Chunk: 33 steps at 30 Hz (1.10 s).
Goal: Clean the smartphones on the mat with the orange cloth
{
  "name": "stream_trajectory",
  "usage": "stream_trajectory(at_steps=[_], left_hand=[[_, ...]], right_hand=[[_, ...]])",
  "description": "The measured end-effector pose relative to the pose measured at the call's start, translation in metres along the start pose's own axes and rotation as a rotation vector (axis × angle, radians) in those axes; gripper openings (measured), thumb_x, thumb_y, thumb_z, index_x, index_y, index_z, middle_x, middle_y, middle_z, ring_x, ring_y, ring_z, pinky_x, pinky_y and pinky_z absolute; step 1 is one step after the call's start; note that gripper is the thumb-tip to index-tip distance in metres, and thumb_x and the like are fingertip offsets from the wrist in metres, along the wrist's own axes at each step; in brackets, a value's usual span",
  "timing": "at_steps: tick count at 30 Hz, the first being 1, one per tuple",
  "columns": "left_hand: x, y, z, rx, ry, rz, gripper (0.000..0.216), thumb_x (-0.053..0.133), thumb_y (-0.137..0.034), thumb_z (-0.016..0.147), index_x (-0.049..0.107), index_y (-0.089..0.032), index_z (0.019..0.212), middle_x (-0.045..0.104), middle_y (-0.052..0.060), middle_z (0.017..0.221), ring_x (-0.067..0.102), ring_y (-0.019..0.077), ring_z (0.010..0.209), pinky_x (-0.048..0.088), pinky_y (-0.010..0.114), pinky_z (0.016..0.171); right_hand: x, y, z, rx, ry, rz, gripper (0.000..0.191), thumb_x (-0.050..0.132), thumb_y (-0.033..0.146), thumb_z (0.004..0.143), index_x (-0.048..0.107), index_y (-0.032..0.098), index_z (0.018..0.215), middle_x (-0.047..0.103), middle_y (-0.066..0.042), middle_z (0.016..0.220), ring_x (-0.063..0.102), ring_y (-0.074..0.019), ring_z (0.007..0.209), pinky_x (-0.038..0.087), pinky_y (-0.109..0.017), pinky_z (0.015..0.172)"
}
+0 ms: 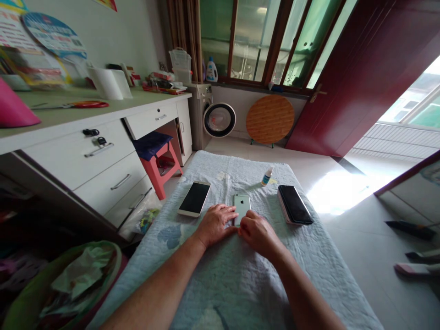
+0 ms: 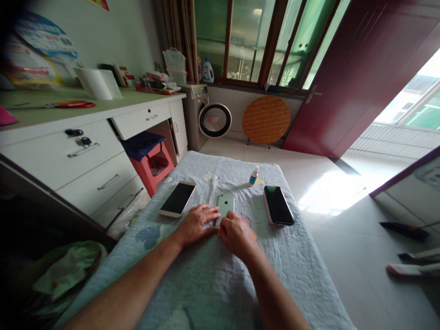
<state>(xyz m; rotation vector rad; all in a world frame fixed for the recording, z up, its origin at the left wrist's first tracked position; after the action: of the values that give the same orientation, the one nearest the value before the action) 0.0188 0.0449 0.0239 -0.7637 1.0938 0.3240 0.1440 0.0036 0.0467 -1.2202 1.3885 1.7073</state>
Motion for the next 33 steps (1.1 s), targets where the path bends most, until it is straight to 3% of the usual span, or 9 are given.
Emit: stream_trajectory(at_steps=[8,15,25,33], left_hand=[[0.000,0.000,-0.002,-0.013,-0.016,0.041,0.045,0.056,-0.053,0.087,0.060,-0.027,0.124,0.056,0.006,0.134,0.049,0.0262,0.120,0.037,0.042,0.102],[-0.002,0.001,-0.002,-0.017,-0.010,0.036,0.042,0.061,-0.046,0.086,0.060,-0.027,0.124,0.056,0.005,0.133,0.049,0.0253,0.120,0.037,0.041,0.103],[0.001,0.004,0.000,-0.005,-0.004,0.004,0.042,0.056,-0.049,0.088,0.059,-0.028,0.125,0.056,0.005,0.133,0.048,0.0252,0.121,0.037,0.042,0.103],[0.003,0.007,0.000,-0.011,-0.002,0.002,0.036,0.049,-0.036,0.093,0.058,-0.025,0.126,0.056,0.005,0.133,0.048,0.0237,0.121,0.037,0.040,0.103]], right_hand=[[-0.005,-0.005,-0.003,0.037,0.047,-0.075,0.017,0.047,0.019,0.089,0.060,0.018,0.077,0.054,-0.001,0.082,0.049,-0.0093,0.070,0.031,-0.020,0.064],[-0.007,-0.006,-0.005,0.029,0.070,-0.008,0.016,0.048,0.017,0.087,0.063,0.018,0.078,0.055,-0.002,0.087,0.051,-0.0093,0.072,0.033,-0.020,0.066],[0.008,0.005,0.005,-0.022,-0.057,-0.090,0.015,0.051,0.018,0.088,0.060,0.018,0.076,0.056,-0.001,0.082,0.047,-0.0098,0.068,0.026,-0.023,0.060],[0.019,0.017,0.012,-0.020,-0.052,-0.088,0.020,0.040,0.024,0.094,0.059,0.019,0.089,0.058,-0.002,0.091,0.053,-0.0102,0.070,0.026,-0.024,0.059]])
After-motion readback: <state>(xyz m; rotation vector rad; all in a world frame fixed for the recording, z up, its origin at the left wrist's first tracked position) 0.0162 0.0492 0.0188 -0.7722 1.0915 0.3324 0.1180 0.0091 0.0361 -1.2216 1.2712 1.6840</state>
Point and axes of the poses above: each hand's wrist, its own z-axis towards the middle knuckle, its own x-axis out of the palm, y = z × x, the point moved 6 cm from there along z, towards the middle knuckle
